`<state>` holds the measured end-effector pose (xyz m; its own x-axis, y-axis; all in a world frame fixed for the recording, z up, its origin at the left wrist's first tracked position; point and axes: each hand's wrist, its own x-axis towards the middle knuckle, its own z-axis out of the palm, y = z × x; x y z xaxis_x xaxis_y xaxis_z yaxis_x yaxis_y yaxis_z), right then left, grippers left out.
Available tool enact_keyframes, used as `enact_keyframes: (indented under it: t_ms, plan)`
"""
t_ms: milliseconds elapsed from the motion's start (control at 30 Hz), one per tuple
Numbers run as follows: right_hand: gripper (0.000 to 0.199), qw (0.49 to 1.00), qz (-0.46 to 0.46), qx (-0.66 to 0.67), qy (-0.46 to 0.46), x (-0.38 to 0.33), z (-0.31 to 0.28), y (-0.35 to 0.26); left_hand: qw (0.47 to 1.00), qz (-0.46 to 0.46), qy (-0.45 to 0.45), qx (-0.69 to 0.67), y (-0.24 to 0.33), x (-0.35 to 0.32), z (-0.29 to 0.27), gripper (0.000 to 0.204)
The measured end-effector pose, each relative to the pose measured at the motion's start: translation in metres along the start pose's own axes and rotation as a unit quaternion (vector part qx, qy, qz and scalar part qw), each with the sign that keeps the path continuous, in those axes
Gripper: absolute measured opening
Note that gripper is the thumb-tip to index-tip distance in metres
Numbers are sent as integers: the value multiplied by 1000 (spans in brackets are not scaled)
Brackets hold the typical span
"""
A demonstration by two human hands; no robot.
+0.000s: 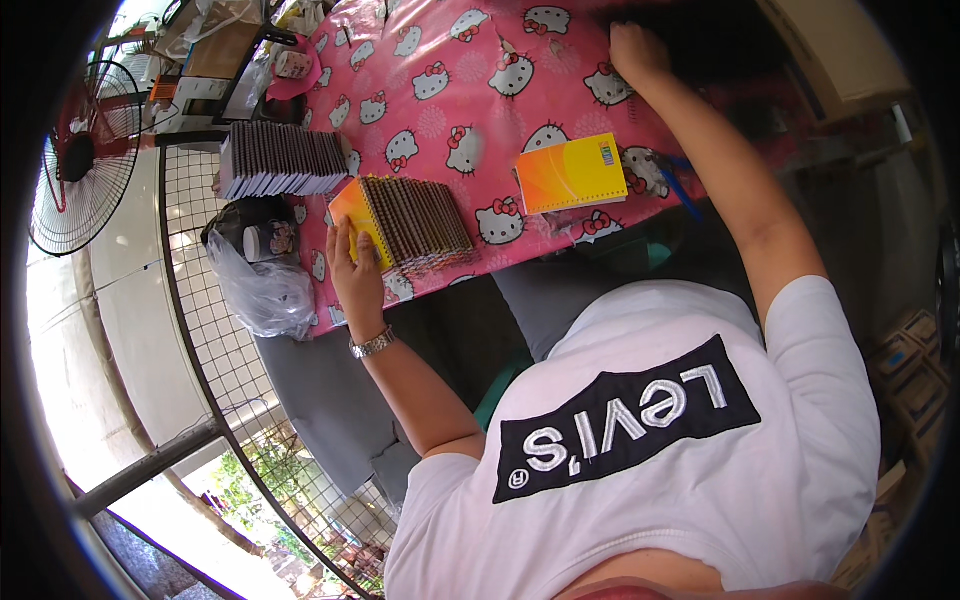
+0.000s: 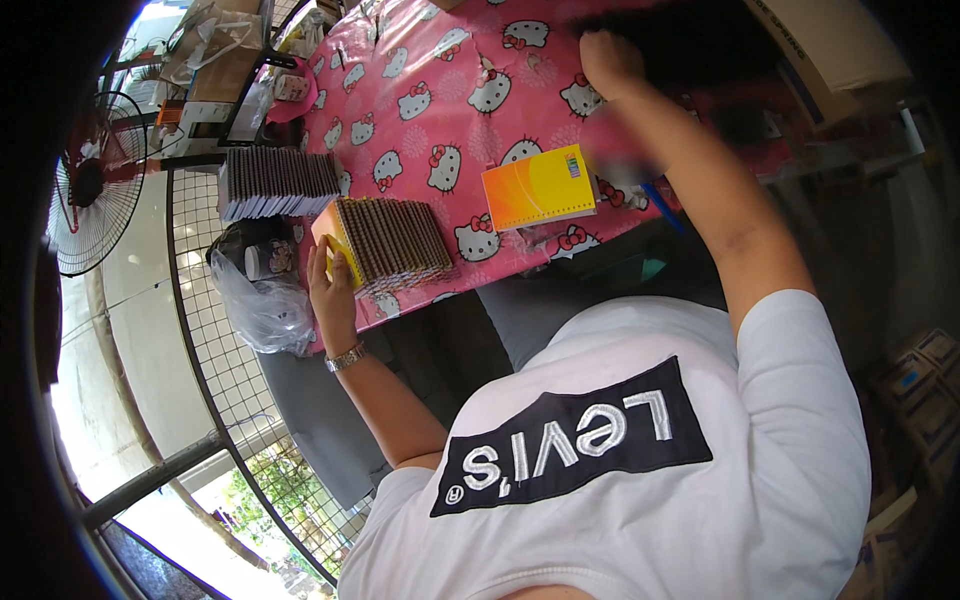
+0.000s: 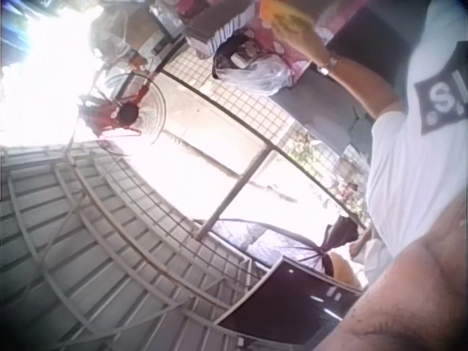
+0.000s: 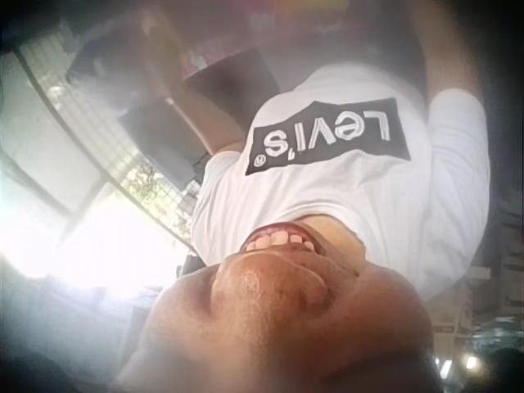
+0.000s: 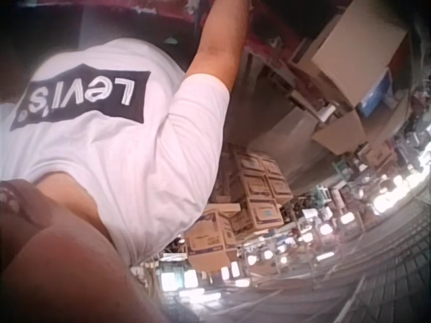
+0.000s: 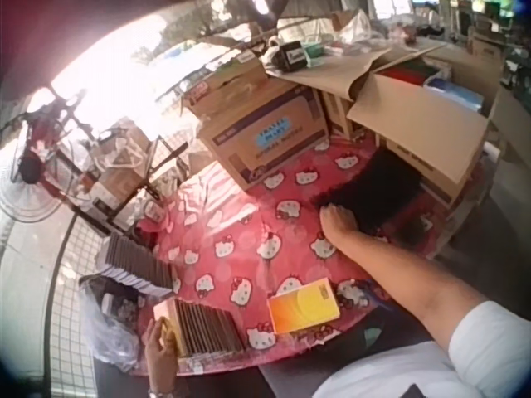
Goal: The person assembles notebooks by manually threading a spiral wire through the pre-punched holes of a stack of covers and paper.
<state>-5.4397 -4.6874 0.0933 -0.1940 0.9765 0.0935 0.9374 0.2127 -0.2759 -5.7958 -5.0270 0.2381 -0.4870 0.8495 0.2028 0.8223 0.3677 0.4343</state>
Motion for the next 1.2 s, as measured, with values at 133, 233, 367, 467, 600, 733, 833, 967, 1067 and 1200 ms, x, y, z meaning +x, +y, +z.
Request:
enact_keyframes:
  t_ms: [133,233,367,467,600,733,833,967,1067,1200]
  plan:
    - [23,982,-17,92,163,-10,-20,13,999,-29,-2,-28,-10,2,-3,40]
    - [23,954,-48,174,238,-8,-32,59,996,21,68,58,-2,6,-3,37]
    - [23,938,-32,246,243,-26,-46,78,955,287,74,-18,122,-4,50,24]
    - [24,799,50,599,-22,-38,-30,62,905,409,-118,0,177,-32,114,28]
    - [28,749,44,646,-137,-104,-83,51,879,429,-206,36,173,-22,132,29]
    - [40,718,111,671,-147,-151,-101,49,841,496,-215,35,168,-6,137,25]
    - [47,697,50,687,-199,-171,-89,51,835,507,-212,42,167,-4,137,24]
    - [49,690,108,682,-217,-190,-90,40,830,513,-208,62,168,-7,139,22]
    - [48,677,114,694,-220,-193,-84,37,831,507,-225,50,174,-5,133,20]
    - [45,654,117,709,-237,-197,-76,34,822,517,-235,29,172,0,134,18]
